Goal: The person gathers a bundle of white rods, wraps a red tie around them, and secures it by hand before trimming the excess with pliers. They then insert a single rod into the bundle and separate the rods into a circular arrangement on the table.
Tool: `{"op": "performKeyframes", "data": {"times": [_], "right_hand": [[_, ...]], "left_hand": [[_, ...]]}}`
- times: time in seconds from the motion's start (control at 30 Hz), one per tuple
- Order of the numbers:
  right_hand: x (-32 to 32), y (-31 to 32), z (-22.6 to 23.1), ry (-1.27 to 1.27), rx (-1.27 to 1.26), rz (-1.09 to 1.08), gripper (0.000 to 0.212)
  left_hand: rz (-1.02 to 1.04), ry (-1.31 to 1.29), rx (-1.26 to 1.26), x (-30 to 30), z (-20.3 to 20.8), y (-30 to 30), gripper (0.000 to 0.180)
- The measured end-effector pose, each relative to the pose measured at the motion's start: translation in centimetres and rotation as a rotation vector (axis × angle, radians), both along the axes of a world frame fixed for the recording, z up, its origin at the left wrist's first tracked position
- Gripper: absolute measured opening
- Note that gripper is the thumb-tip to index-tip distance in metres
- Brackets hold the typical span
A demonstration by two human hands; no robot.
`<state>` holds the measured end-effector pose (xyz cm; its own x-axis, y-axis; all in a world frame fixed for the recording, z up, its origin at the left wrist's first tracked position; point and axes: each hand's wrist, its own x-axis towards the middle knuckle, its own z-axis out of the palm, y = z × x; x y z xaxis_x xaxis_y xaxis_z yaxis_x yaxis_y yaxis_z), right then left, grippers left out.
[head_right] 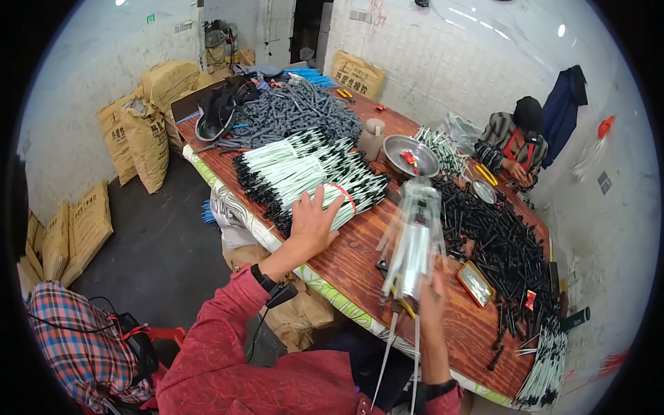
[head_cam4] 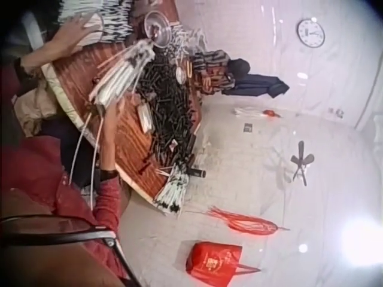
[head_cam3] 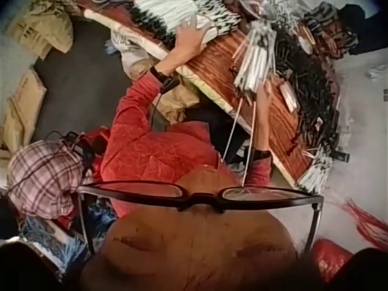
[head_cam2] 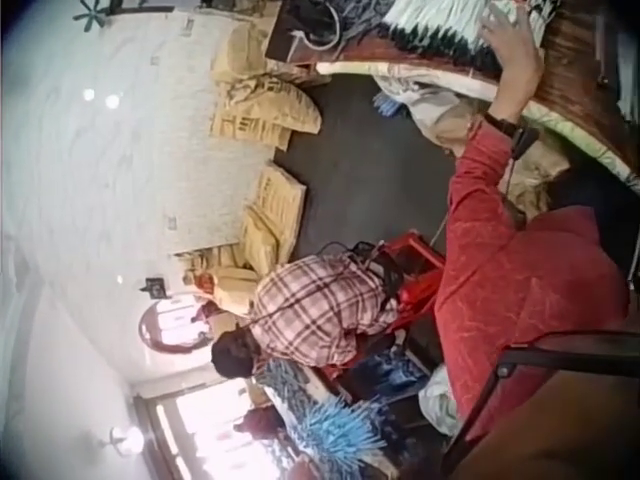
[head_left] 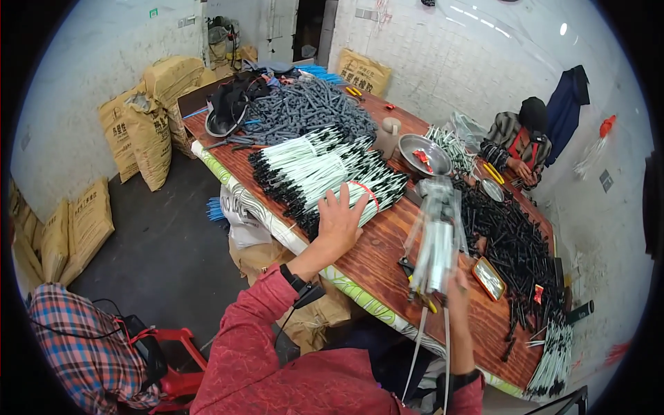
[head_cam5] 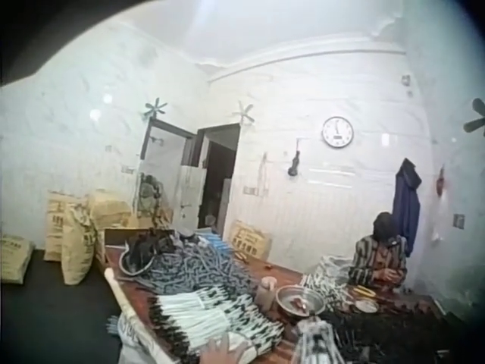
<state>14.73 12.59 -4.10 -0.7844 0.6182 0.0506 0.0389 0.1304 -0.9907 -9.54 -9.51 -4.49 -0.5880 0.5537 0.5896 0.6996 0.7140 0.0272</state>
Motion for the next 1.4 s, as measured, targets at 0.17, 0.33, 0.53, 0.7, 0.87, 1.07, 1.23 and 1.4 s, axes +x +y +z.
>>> {"op": "performKeyframes", "data": {"times": [0.17, 0.33, 0.53, 0.7, 0.87, 1.07, 1.23, 1.4], "right_hand": [[-3.3, -4.1, -2.5, -0.049, -0.059, 0.123, 0.039], [-3.1, -6.1, -1.6, -0.100, 0.365, 0.158, 0.043], [-2.4, -5.2, -2.8, -0.040, 0.094, 0.126, 0.049], [-2.9, -4.7, -2.8, -0.008, -0.200, -0.016, 0.050], [-3.7, -3.8, -2.7, -0.033, -0.020, 0.049, 0.052], [-5.7, -5.9, -0.8, 0.003, 0.023, 0.051, 0.070], [-9.3, -6.4, -3.2, -0.136, 0.433, 0.307, 0.064], [-5.5, -6.8, -1.2, 0.276, 0.523, 0.110, 0.049]], "left_hand": [[0.073, -0.097, -0.036, -0.1, 0.6, 0.5, 0.092], [0.159, -0.146, -0.139, 0.3, 1.6, 0.2, 0.101], [0.165, -0.201, -0.309, -0.2, 2.3, 1.4, 0.110], [0.098, -0.145, -0.164, -1.4, 2.7, 0.7, 0.104], [-0.113, -0.431, 0.121, -4.8, 4.2, -1.6, 0.102], [-0.451, -0.928, 0.647, -4.0, 6.0, -5.8, 0.091], [-0.612, -0.928, 0.709, -9.2, 2.6, -11.4, 0.087], [-0.622, -0.894, 0.691, 2.3, 9.8, -12.2, 0.095]]}}
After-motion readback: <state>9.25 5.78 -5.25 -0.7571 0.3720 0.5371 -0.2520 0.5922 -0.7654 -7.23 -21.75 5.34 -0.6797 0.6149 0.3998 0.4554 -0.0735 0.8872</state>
